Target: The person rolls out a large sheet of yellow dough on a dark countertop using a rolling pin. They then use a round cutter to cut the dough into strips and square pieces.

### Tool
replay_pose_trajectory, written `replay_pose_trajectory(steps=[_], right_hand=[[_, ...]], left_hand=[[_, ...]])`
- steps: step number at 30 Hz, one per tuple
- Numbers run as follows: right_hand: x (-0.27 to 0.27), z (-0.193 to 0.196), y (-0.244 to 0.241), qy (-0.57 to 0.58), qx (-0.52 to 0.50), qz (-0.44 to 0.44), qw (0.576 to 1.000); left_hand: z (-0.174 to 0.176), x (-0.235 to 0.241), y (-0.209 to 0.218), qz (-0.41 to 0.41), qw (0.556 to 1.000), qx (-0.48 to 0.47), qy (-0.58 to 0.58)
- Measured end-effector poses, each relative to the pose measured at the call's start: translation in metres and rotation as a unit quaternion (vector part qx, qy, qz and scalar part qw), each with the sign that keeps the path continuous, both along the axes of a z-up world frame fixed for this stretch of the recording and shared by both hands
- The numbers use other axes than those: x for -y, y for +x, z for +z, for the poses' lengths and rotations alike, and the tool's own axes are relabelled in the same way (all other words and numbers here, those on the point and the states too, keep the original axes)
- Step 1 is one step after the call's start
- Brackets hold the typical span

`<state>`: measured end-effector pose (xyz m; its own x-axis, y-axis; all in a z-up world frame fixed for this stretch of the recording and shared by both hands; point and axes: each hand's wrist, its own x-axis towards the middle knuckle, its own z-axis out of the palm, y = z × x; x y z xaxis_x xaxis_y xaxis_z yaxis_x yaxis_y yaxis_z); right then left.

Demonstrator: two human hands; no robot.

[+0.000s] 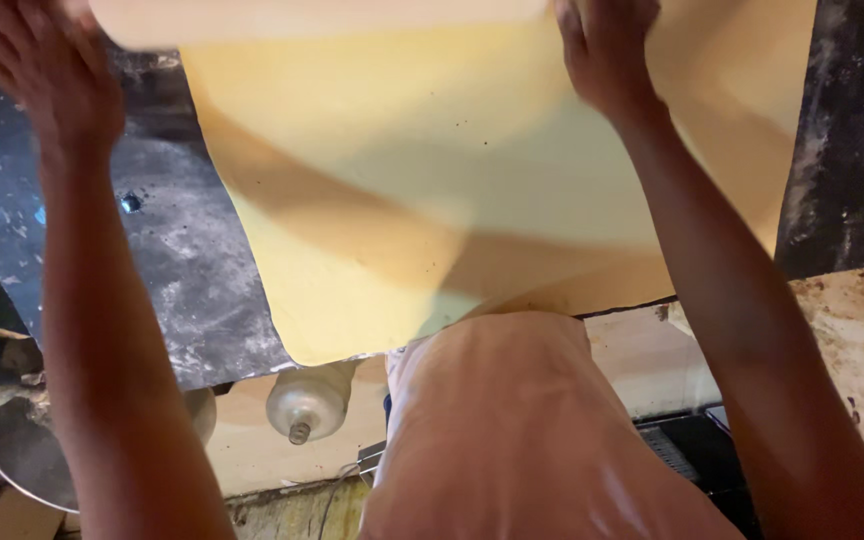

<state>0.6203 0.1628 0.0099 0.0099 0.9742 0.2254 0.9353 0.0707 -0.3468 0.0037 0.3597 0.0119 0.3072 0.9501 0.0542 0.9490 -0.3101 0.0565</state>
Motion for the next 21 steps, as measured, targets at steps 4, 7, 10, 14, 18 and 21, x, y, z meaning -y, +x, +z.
replay_pose_trajectory(steps=[4,7,10,14,18,21], right_hand=[[0.061,0.064,-0.037,0.081,-0.023,0.036,0.996],[0.084,0.071,-0.045,0.009,-0.014,0.007,1.0],[0.105,0.06,-0.048,-0.027,-0.002,0.054,0.998],[0.163,0.049,-0.059,-0.035,-0.032,0.056,0.997],[0.204,0.05,-0.075,-0.057,-0.032,0.059,0.996],[0.228,0.054,-0.085,-0.072,-0.029,0.07,0.995]], left_hand=[[0.005,0.064,-0.039,0.022,0.998,-0.012,-0.055],[0.006,0.099,-0.056,-0.029,0.994,-0.073,-0.075],[0.005,0.141,-0.05,-0.027,0.998,-0.006,-0.05],[0.014,0.204,-0.064,-0.02,0.999,0.007,-0.034],[0.018,0.244,-0.079,-0.012,0.999,-0.031,-0.012],[0.016,0.273,-0.087,0.002,0.999,-0.029,-0.03]])
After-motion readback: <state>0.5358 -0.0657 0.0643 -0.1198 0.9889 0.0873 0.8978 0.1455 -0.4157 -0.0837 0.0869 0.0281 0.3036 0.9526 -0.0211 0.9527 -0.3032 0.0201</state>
